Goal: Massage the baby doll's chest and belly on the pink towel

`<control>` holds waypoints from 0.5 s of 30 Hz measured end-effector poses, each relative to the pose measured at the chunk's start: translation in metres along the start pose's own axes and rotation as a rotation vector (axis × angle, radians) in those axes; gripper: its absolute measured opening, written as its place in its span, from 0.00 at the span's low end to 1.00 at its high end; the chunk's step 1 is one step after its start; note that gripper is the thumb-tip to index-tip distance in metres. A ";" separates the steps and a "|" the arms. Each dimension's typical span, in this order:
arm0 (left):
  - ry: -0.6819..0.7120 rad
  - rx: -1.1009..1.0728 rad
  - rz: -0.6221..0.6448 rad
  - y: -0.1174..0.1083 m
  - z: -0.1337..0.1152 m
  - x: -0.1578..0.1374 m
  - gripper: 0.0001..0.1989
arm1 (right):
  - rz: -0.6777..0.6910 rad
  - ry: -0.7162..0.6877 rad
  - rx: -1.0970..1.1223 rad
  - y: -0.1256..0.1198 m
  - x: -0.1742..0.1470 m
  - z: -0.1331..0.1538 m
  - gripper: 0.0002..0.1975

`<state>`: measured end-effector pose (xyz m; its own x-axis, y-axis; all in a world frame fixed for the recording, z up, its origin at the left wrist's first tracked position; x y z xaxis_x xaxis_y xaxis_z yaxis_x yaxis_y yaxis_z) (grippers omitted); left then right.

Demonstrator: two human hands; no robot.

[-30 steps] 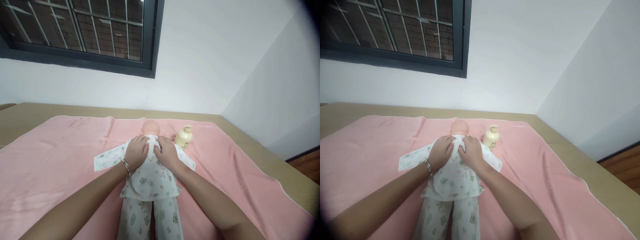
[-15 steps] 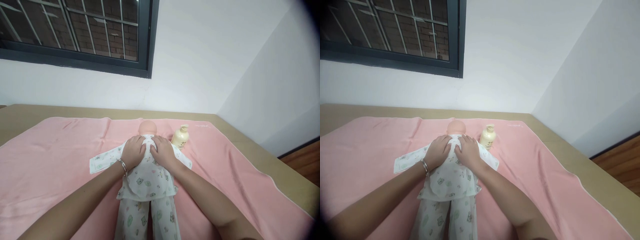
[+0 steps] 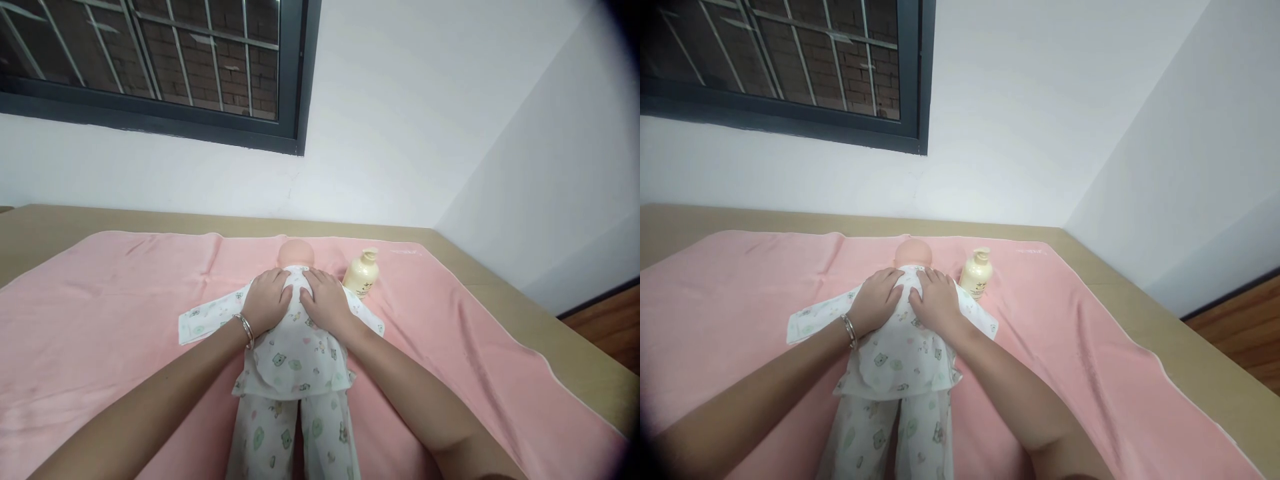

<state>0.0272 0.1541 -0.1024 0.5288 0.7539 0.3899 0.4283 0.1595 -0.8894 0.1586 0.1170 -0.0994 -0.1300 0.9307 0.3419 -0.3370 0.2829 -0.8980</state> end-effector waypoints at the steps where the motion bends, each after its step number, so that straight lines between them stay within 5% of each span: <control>1: -0.003 -0.003 0.003 0.000 0.000 0.000 0.17 | 0.003 0.003 -0.002 0.001 0.000 -0.001 0.21; 15: -0.007 -0.018 0.011 0.004 0.002 -0.001 0.18 | 0.045 0.048 -0.011 0.005 -0.002 -0.004 0.24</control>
<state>0.0268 0.1556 -0.1069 0.5280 0.7602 0.3786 0.4358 0.1402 -0.8891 0.1607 0.1177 -0.1057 -0.1004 0.9525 0.2875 -0.3219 0.2424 -0.9152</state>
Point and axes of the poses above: each hand's wrist, its own x-axis towards the middle knuckle, its own y-axis out of the palm, z = x × y, the point moved 6 cm from there along x, towards the middle knuckle, and after that the axes turned 5 degrees about z, right-handed, at the moved point
